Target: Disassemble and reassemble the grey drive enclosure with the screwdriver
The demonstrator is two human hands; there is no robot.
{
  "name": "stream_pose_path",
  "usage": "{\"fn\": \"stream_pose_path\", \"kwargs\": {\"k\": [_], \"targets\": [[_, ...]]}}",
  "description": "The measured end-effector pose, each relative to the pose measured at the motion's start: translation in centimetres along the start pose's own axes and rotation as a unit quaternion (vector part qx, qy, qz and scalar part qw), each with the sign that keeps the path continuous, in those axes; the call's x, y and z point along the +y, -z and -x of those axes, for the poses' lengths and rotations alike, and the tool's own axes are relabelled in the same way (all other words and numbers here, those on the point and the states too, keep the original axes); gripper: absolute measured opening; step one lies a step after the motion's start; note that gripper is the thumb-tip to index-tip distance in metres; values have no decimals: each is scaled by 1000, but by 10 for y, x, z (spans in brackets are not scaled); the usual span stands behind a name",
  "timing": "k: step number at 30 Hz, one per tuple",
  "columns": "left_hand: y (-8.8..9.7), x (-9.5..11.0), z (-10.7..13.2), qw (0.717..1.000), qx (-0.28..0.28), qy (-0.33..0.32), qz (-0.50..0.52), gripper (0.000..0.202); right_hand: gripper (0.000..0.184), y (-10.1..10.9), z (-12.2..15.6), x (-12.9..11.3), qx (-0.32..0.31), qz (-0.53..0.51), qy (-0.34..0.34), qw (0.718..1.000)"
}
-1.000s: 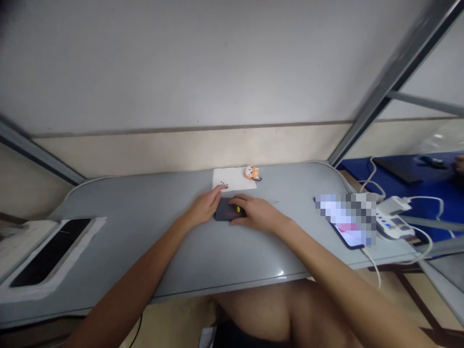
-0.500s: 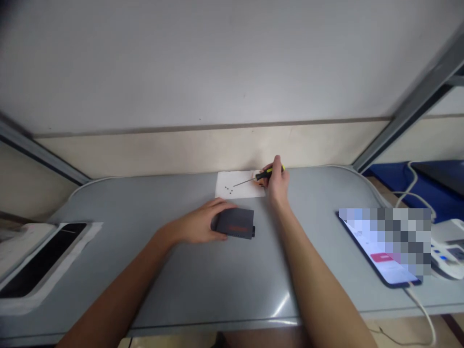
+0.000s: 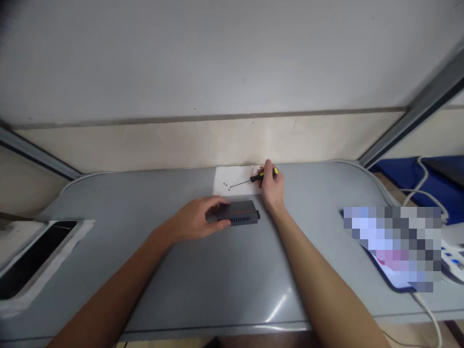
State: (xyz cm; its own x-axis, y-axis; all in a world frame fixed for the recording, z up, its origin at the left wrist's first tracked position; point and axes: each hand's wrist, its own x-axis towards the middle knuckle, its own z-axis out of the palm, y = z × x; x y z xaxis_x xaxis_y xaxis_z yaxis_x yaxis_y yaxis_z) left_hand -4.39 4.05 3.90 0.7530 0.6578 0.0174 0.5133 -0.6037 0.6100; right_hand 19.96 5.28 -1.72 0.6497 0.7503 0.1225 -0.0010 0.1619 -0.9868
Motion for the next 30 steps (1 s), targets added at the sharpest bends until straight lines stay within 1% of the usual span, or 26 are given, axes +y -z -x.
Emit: {"fn": "stream_pose_path", "kwargs": {"k": [5, 8, 10, 12, 14, 17, 20, 23, 26, 28, 30], "targets": [[-3, -2, -2, 999, 28, -18, -18, 41, 58, -1, 2, -3, -16, -5, -4, 1000], [-4, -4, -3, 998, 41, -35, -22, 34, 57, -1, 1, -8, 4, -32, -27, 999], [-5, -6, -4, 998, 45, -38, -25, 37, 55, 0, 0, -13, 22, -66, -49, 996], [-6, -7, -5, 998, 50, -29, -22, 44, 51, 2, 0, -19, 21, -110, -68, 991], [-8, -7, -6, 998, 58, -11, -8, 48, 49, 3, 0, -26, -11, -158, -85, 984], [-10, -6, -6, 997, 70, 15, 23, 51, 47, 4, 3, -35, -89, -219, -112, 965], [-13, -7, -7, 995, 79, 36, 43, 55, 46, 3, 9, -41, -147, -237, -131, 951], [-15, -11, -8, 992, 89, 50, 76, 57, 46, 0, 14, -40, -163, -224, -134, 951], [-18, -14, -10, 987, 112, 37, 110, 54, 46, -3, 17, -36, -165, -207, -137, 954], [-20, -15, -10, 985, 150, 12, 89, 49, 45, -5, 19, -33, -166, -195, -149, 955], [-22, -16, -9, 979, 198, -33, 45, 43, 44, -6, 20, -33, -163, -184, -161, 956]]}}
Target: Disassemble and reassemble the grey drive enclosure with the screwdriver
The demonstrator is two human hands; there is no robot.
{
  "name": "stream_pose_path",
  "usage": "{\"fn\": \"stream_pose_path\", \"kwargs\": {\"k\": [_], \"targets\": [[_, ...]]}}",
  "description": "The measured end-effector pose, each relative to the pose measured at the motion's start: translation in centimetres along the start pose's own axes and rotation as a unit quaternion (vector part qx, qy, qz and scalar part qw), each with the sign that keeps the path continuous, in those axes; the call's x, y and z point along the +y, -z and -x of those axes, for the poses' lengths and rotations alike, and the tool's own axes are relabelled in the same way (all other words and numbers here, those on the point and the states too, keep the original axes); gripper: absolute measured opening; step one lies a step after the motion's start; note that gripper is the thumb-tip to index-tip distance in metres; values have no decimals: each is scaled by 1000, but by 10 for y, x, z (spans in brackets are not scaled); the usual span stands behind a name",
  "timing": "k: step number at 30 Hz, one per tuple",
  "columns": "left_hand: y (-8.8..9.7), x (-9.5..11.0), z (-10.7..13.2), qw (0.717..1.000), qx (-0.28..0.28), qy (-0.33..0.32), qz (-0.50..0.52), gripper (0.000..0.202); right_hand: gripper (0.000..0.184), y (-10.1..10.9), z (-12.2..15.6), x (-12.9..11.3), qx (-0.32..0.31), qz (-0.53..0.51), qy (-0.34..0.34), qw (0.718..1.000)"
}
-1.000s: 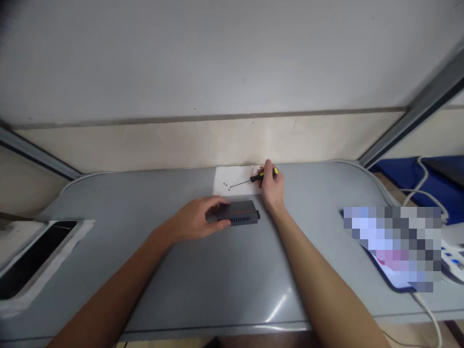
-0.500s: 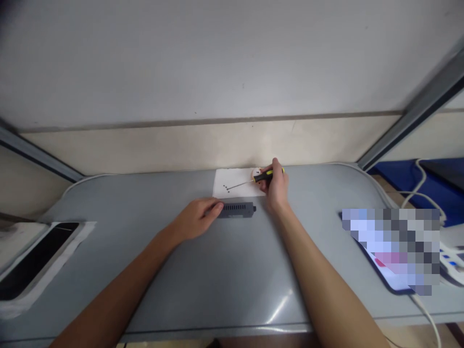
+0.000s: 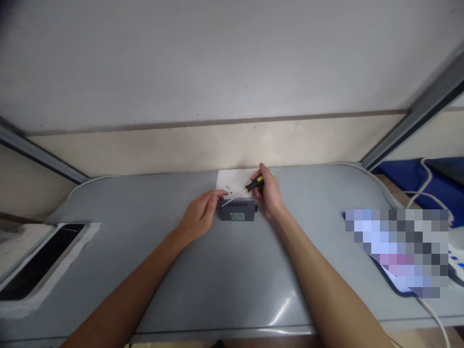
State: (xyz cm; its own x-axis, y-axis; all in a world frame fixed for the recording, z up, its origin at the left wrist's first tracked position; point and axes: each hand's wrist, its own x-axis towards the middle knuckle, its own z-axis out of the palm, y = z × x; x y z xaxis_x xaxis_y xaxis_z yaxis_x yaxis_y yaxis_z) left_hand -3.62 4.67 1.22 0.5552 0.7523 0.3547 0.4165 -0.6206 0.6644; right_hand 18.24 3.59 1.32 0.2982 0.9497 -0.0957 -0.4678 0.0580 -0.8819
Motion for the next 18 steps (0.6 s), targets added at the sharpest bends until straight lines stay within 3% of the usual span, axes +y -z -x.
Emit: {"fn": "stream_pose_path", "kwargs": {"k": [2, 8, 18], "targets": [[0, 1, 1, 997, 28, -65, -24, 36, 43, -1, 1, 0, 3, 3, -7, 1000], [5, 5, 1, 977, 37, -206, -41, 22, 42, -4, 4, -2, -3, -7, -7, 1000], [6, 3, 2, 970, 67, -228, -51, 31, 41, -3, 3, 3, -12, -18, 4, 1000]]}}
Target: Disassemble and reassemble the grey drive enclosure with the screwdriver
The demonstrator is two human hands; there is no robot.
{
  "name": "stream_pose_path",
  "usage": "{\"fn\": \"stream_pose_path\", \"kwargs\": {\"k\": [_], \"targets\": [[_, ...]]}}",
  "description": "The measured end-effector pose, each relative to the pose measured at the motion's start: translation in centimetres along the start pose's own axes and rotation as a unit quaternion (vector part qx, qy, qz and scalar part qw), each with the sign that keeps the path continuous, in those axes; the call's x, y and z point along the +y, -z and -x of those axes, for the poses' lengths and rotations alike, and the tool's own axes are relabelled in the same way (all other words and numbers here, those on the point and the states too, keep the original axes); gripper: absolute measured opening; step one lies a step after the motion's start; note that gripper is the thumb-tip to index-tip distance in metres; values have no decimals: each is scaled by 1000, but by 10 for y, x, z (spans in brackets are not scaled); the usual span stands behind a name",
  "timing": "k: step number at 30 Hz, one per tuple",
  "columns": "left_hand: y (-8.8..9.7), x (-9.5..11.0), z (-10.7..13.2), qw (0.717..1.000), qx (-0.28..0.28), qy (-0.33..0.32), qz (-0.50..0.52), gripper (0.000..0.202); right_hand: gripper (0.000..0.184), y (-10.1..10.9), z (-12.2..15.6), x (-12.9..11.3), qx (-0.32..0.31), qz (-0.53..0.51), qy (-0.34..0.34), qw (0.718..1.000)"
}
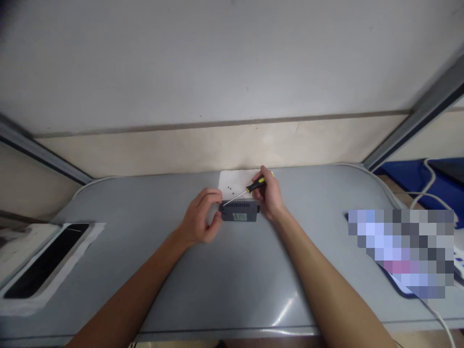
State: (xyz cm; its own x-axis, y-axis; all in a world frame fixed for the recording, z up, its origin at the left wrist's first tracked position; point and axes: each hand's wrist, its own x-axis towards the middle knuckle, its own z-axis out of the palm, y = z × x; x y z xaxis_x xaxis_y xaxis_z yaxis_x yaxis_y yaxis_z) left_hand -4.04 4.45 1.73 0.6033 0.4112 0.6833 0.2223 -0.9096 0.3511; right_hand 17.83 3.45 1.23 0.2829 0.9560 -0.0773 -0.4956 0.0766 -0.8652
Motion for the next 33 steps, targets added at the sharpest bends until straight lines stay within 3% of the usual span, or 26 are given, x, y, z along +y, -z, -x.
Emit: {"fn": "stream_pose_path", "kwargs": {"k": [14, 20, 25, 33], "targets": [[2, 2, -1, 1000, -9, -12, -22, 18, 40, 0, 0, -3, 11, 3, -7, 1000], [2, -1, 0, 999, 17, -30, -37, 15, 41, 7, -8, -3, 54, -9, 33, 998], [2, -2, -1, 997, 30, -36, -64, 19, 45, 15, -15, 2, 163, 125, 106, 973], [3, -4, -1, 994, 56, -42, -86, 22, 45, 12, -9, 6, 122, 228, 154, 954]]}}
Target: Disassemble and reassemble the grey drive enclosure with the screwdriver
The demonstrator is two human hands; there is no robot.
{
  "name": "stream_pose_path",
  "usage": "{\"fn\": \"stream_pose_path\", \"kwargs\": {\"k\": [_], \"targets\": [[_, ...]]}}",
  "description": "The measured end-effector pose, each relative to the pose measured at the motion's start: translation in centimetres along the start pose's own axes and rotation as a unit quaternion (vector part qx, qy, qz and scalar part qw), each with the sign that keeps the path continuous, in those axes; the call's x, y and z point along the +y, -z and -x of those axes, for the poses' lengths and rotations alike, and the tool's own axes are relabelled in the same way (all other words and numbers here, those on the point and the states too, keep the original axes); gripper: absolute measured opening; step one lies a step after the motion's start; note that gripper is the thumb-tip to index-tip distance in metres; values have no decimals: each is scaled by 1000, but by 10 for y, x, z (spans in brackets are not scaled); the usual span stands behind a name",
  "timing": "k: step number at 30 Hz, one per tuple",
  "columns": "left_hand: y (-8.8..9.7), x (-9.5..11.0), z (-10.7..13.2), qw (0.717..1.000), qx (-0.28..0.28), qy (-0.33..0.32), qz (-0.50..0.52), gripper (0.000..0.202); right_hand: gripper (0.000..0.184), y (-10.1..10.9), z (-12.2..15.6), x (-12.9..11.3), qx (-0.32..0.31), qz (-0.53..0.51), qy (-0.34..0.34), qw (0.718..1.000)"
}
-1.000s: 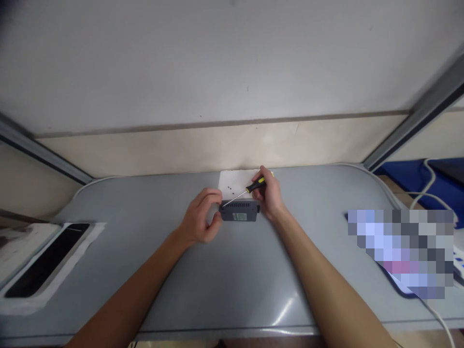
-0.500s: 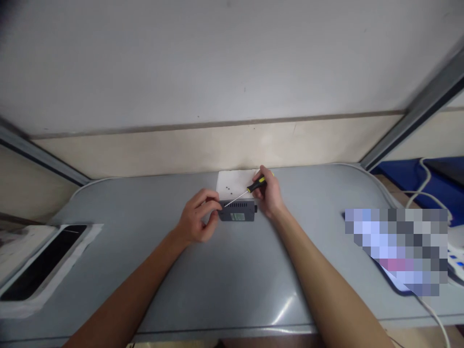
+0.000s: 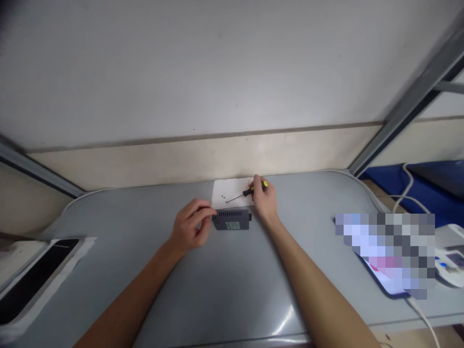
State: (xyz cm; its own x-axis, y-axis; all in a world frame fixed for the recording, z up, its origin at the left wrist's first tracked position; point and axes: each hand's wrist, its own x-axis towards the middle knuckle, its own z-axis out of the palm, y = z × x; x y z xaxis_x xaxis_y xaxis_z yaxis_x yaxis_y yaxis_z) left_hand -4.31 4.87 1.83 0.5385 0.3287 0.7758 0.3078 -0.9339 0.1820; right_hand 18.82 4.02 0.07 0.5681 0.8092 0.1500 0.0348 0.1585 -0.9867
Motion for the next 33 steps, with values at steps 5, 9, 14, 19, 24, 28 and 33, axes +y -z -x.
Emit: {"fn": "stream_pose_path", "kwargs": {"k": [5, 9, 14, 19, 24, 28, 33], "targets": [[-1, 6, -5, 999, -32, 25, -32, 25, 45, 2, -4, -1, 16, -30, -3, 999], [-10, 19, -9, 991, -127, 41, -34, 28, 45, 8, -12, -8, 61, -117, -46, 990], [-19, 26, -6, 989, -135, 57, 4, 26, 37, 18, -22, -15, 71, -232, -88, 966], [-14, 23, -5, 993, -107, 48, -4, 23, 33, 22, -22, -17, 32, -285, -113, 951], [-11, 24, -7, 995, -95, 35, -11, 30, 34, 20, -19, -19, 4, -289, -126, 949], [-13, 28, -7, 997, -78, 23, -7, 31, 32, 17, -17, -20, -10, -307, -126, 943], [-16, 32, -5, 998, -67, 16, -13, 33, 32, 13, -16, -16, -35, -284, -131, 949]]}}
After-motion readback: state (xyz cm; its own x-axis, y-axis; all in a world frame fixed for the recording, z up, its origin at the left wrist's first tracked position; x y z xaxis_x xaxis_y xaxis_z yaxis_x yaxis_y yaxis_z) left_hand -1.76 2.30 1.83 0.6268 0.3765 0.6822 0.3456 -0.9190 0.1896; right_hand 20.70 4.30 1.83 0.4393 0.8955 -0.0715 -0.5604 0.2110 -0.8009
